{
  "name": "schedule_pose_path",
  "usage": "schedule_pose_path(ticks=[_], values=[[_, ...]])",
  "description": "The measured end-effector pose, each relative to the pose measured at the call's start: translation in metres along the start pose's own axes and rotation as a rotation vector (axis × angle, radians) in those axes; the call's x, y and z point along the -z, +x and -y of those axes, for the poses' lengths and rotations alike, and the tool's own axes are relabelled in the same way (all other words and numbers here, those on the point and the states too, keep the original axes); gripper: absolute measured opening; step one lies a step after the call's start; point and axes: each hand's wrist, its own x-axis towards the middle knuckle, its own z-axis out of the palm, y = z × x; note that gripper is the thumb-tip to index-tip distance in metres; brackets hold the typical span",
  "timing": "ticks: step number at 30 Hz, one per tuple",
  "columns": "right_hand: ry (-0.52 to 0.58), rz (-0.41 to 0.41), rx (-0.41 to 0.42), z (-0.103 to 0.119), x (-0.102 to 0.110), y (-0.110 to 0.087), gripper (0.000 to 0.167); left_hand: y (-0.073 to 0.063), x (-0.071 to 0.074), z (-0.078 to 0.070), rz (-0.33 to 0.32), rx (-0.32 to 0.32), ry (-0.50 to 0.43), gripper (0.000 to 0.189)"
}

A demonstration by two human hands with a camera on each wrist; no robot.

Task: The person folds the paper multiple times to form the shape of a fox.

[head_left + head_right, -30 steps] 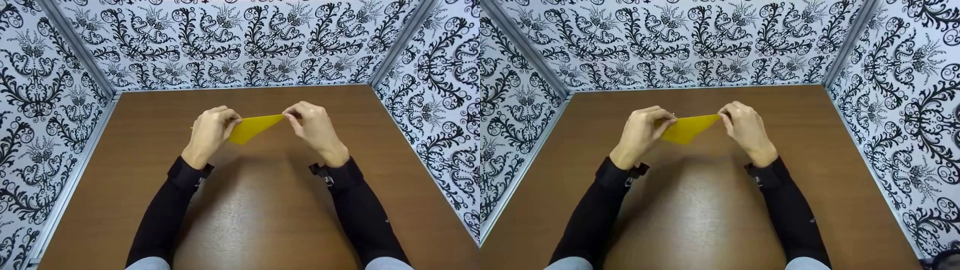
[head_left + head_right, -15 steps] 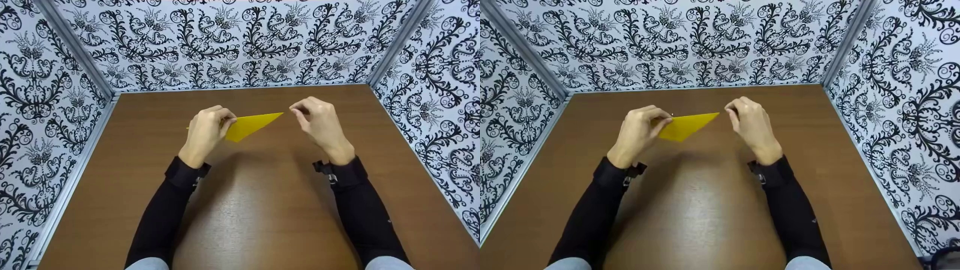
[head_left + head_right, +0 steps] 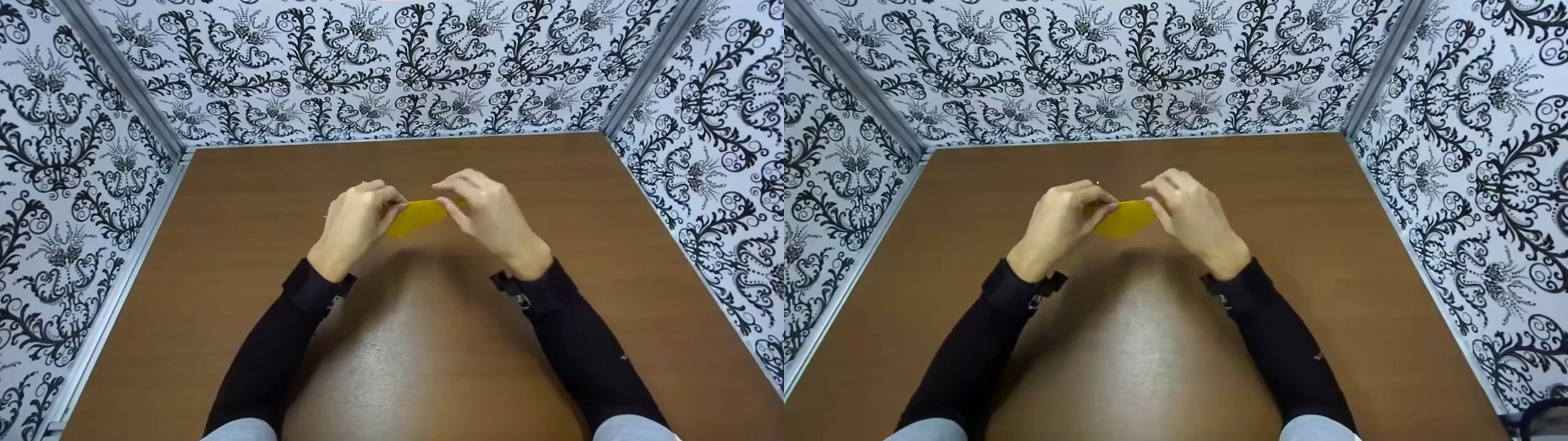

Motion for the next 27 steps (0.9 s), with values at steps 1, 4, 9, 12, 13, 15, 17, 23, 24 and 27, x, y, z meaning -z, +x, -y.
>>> schedule_pose_path(ticks=[1,4,9,12,13,15,17,23,24,27], values=[[0.000,0.005,0.005,0.001,-0.002,0.000,0.024,0.000,-0.001,-0.002,-0.002,-0.008,0.006,0.012],[-0.010,0.018,0.015,0.002,-0.009,-0.002,0.023,-0.001,-0.002,-0.005,-0.005,-0.026,0.018,0.012],[-0.032,0.038,0.022,0.002,-0.017,-0.005,0.021,-0.001,-0.006,-0.008,-0.010,-0.051,0.019,0.014],[-0.034,0.047,0.016,0.003,-0.018,-0.005,0.017,0.000,-0.007,-0.009,-0.014,-0.065,0.012,0.014],[-0.033,0.050,0.013,0.003,-0.019,-0.005,0.016,0.000,-0.008,-0.009,-0.014,-0.069,0.012,0.014],[-0.033,0.054,0.008,0.003,-0.019,-0.005,0.013,0.000,-0.008,-0.009,-0.015,-0.074,0.010,0.014],[-0.025,0.058,0.003,0.004,-0.018,-0.005,0.012,0.000,-0.009,-0.010,-0.016,-0.077,0.008,0.013],[-0.009,0.081,-0.005,0.005,-0.018,-0.006,0.011,-0.001,-0.014,-0.008,-0.036,-0.104,-0.009,0.015],[-0.006,0.082,-0.004,0.005,-0.019,-0.006,0.011,-0.001,-0.015,-0.008,-0.038,-0.113,-0.015,0.015],[0.009,0.075,0.004,0.005,-0.019,-0.006,0.010,0.000,-0.015,-0.005,-0.040,-0.137,-0.025,0.016]])
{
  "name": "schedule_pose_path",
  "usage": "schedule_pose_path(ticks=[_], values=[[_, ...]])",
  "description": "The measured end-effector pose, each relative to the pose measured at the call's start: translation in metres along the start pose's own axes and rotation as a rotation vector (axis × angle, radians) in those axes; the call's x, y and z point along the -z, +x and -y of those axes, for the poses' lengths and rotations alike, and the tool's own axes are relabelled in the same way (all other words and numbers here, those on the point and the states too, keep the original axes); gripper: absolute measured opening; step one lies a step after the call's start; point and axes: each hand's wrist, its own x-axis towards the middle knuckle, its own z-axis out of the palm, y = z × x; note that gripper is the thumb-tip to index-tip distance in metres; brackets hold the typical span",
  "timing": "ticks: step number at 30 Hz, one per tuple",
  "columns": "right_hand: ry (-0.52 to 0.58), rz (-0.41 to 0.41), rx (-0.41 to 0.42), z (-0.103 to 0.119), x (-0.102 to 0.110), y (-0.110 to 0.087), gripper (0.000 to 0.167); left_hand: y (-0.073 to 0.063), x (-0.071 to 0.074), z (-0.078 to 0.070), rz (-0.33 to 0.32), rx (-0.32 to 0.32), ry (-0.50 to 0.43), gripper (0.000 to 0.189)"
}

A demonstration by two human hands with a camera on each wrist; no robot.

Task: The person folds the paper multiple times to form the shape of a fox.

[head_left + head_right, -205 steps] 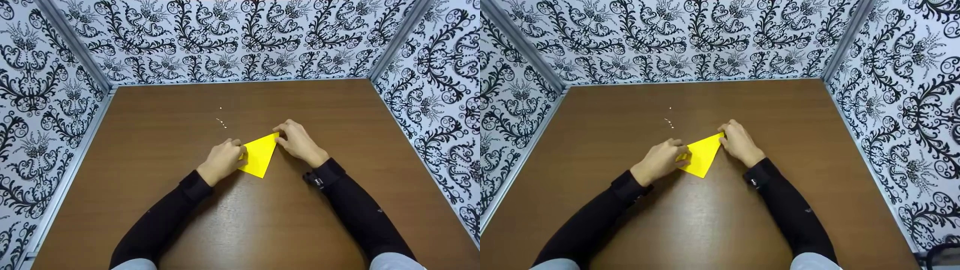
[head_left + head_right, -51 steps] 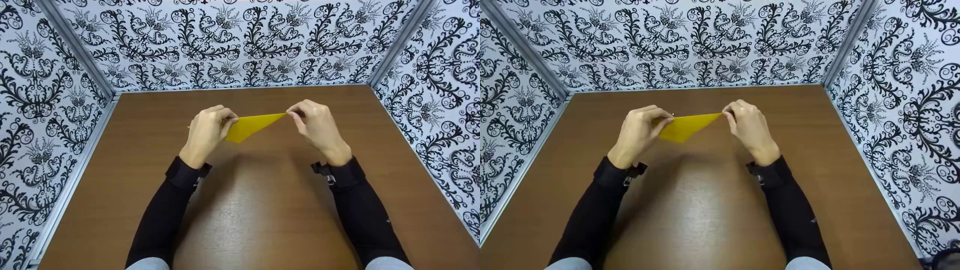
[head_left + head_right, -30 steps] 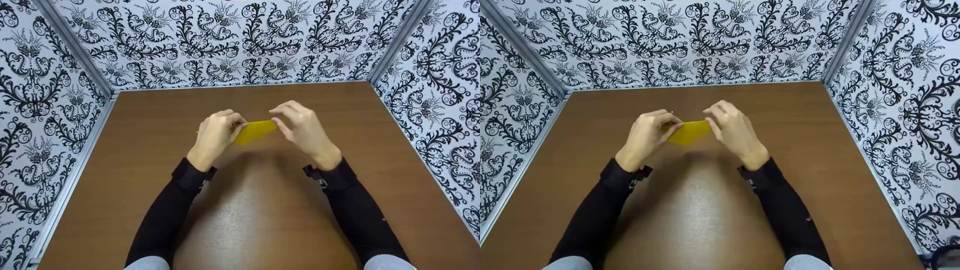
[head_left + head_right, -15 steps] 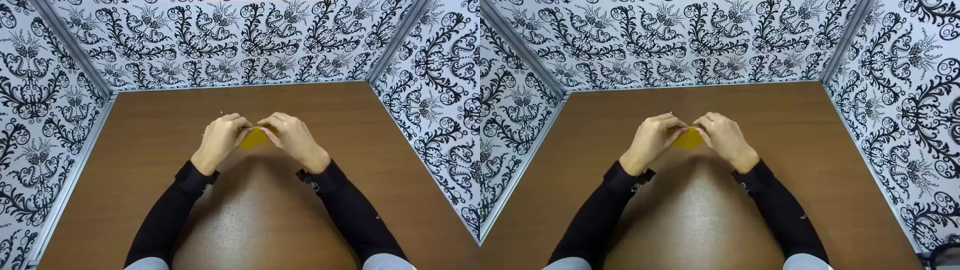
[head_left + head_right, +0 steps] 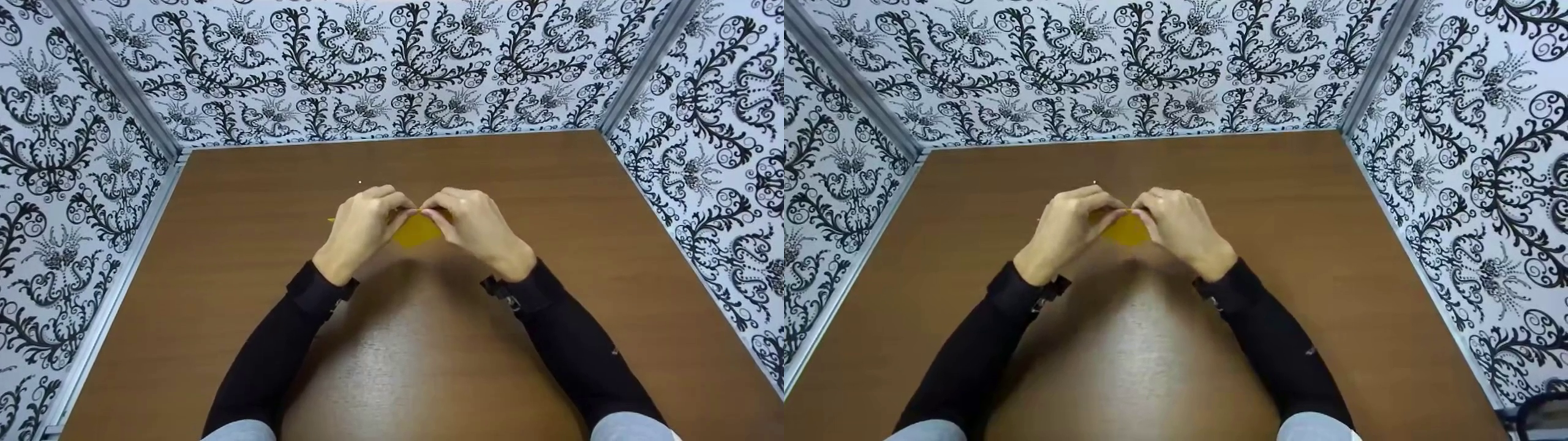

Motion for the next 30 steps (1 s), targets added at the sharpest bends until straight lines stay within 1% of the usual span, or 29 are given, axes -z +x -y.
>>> schedule_pose_path(ticks=[4,7,11,16,24,30], values=[[0.010,-0.003,0.010,0.001,0.000,0.000,0.010,-0.001,0.003,0.003,0.006,-0.008,-0.009,0.017],[0.004,0.005,0.003,0.001,0.002,0.000,0.012,0.000,0.005,0.005,0.020,0.003,-0.004,0.017],[0.000,0.003,-0.015,-0.003,0.005,0.000,0.011,0.001,0.008,0.012,0.042,0.035,-0.004,0.015],[-0.010,-0.017,-0.014,-0.011,0.008,0.000,0.010,0.002,0.015,0.022,0.055,0.080,-0.022,0.015],[-0.026,-0.037,-0.042,-0.020,0.017,-0.001,0.008,0.003,0.027,0.036,0.046,0.134,-0.036,0.015],[-0.026,-0.032,-0.053,-0.025,0.022,-0.001,0.010,0.002,0.035,0.044,0.013,0.141,-0.038,0.013]])
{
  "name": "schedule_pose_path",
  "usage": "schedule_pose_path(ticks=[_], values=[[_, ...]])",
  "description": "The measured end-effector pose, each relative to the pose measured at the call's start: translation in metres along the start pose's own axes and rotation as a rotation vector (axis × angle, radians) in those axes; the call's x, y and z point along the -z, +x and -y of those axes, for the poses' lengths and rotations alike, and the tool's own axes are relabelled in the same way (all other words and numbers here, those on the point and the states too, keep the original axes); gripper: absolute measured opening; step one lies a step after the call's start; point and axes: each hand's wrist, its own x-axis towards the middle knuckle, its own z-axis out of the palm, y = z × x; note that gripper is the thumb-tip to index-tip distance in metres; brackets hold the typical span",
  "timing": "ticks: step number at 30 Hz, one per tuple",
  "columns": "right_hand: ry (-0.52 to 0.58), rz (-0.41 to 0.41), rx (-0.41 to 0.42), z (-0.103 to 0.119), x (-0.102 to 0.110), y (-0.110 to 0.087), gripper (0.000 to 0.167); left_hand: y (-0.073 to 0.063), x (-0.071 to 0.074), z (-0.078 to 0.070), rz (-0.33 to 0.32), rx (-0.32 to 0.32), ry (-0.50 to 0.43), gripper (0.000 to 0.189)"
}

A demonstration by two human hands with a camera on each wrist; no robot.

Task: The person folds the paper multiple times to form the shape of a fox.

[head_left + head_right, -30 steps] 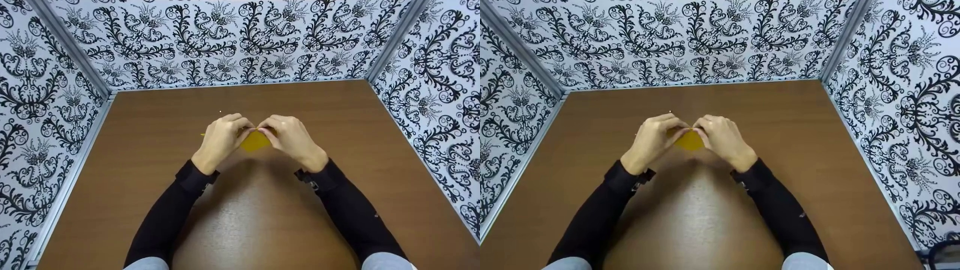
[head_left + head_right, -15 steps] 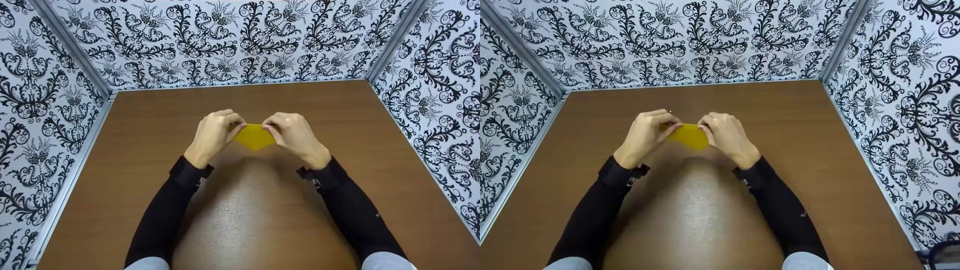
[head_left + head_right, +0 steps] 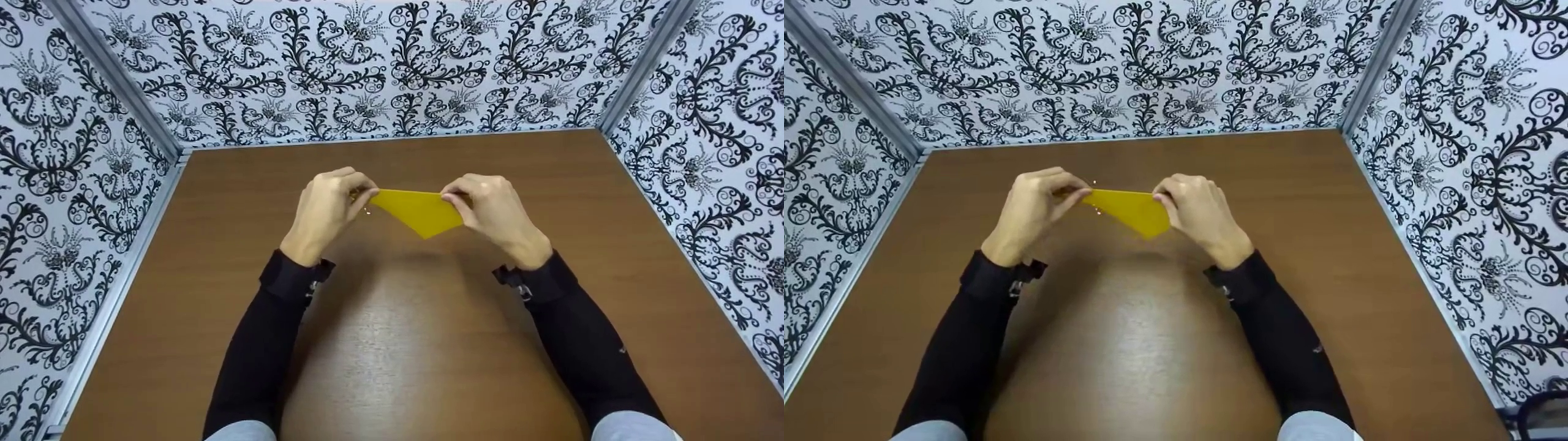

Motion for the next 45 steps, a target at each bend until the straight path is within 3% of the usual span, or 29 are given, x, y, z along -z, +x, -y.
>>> schedule_pose_path(ticks=[20,27,36,45], values=[[0.001,-0.017,-0.069,-0.007,0.009,-0.001,0.011,-0.001,0.021,0.012,-0.061,0.069,0.032,0.012],[-0.003,0.018,-0.082,-0.006,0.007,0.000,0.012,-0.002,0.027,0.015,-0.096,0.078,0.051,0.016],[-0.001,0.063,-0.101,-0.004,0.002,-0.003,0.014,-0.003,0.022,0.005,-0.082,0.040,0.068,0.010],[0.063,0.164,-0.161,-0.003,-0.003,-0.001,0.015,-0.005,0.013,-0.005,-0.044,-0.029,0.037,0.012]])
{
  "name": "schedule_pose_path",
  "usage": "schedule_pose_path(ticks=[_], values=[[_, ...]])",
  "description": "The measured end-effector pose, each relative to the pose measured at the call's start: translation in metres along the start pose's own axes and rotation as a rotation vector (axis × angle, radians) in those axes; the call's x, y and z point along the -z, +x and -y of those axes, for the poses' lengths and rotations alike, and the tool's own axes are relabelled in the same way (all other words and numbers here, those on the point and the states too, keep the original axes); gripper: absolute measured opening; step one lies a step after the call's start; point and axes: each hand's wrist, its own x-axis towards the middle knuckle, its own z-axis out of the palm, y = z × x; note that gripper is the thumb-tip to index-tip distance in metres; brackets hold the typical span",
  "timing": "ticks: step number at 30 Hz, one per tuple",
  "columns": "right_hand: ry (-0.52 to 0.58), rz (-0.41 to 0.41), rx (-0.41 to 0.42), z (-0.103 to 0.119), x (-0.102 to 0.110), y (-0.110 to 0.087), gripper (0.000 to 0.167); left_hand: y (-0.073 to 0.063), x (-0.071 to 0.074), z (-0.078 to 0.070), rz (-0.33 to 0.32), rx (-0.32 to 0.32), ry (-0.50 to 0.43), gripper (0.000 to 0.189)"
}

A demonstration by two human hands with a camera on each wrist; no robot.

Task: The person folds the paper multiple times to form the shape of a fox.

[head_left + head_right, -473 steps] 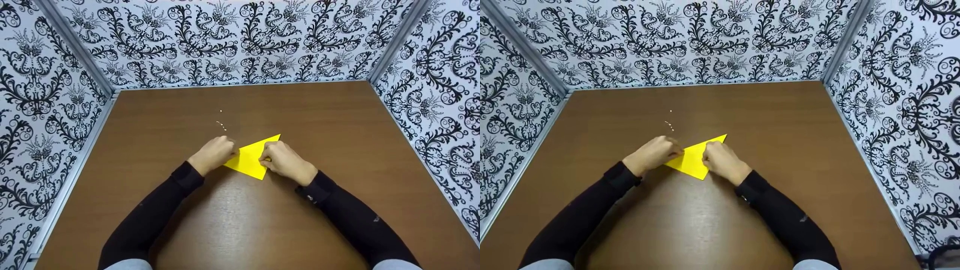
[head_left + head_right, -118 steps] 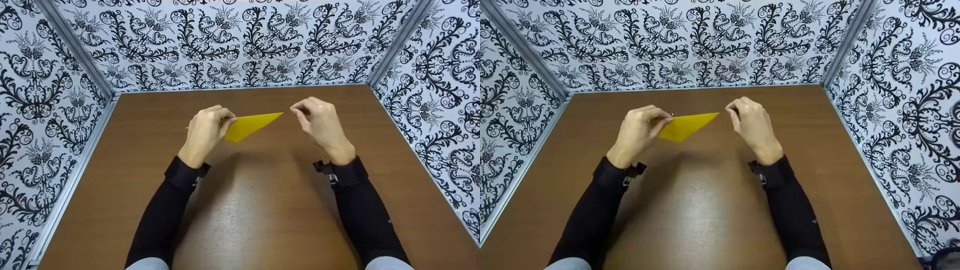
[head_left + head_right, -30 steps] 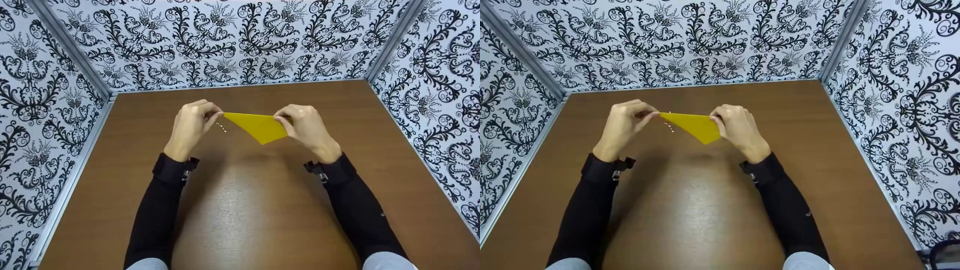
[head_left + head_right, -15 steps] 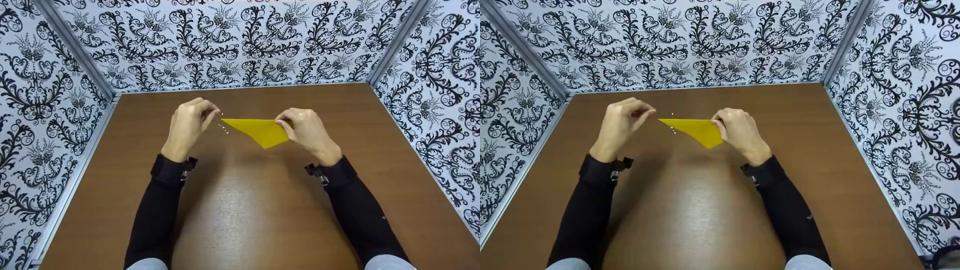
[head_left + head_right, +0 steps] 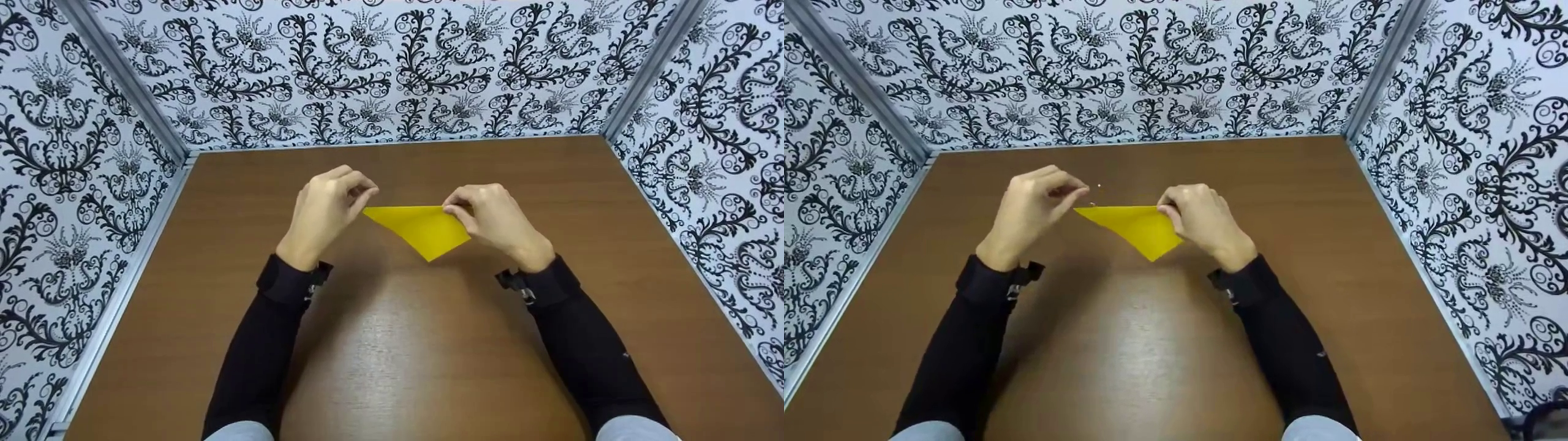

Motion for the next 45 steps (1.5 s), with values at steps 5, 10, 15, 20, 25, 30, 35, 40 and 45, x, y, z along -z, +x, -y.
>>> schedule_pose_path(ticks=[5,10,15,20,25,30,35,40,45], values=[[0.045,0.047,-0.013,0.000,-0.003,0.001,0.013,0.000,-0.011,-0.006,0.068,-0.016,-0.024,0.013],[0.085,0.109,-0.047,-0.001,-0.008,0.003,0.013,-0.001,-0.024,-0.012,0.194,-0.027,-0.007,0.018],[0.109,0.169,-0.084,-0.005,-0.014,0.003,0.014,-0.003,-0.039,-0.014,0.300,-0.026,-0.005,0.019],[0.124,0.224,-0.115,-0.009,-0.022,0.004,0.015,-0.006,-0.052,-0.011,0.360,-0.017,-0.008,0.015],[0.123,0.258,-0.133,-0.014,-0.030,0.005,0.015,-0.009,-0.059,-0.006,0.404,0.001,0.006,0.011],[0.113,0.274,-0.149,-0.022,-0.039,0.005,0.013,-0.011,-0.065,0.000,0.433,0.029,0.023,0.010],[0.071,0.279,-0.146,-0.028,-0.047,0.004,0.013,-0.013,-0.074,0.005,0.456,0.068,0.038,0.009],[0.024,0.280,-0.163,-0.032,-0.051,0.003,0.015,-0.016,-0.080,0.009,0.458,0.095,0.038,0.010],[-0.022,0.260,-0.150,-0.031,-0.051,0.001,0.018,-0.019,-0.085,0.012,0.475,0.115,0.037,0.012]])
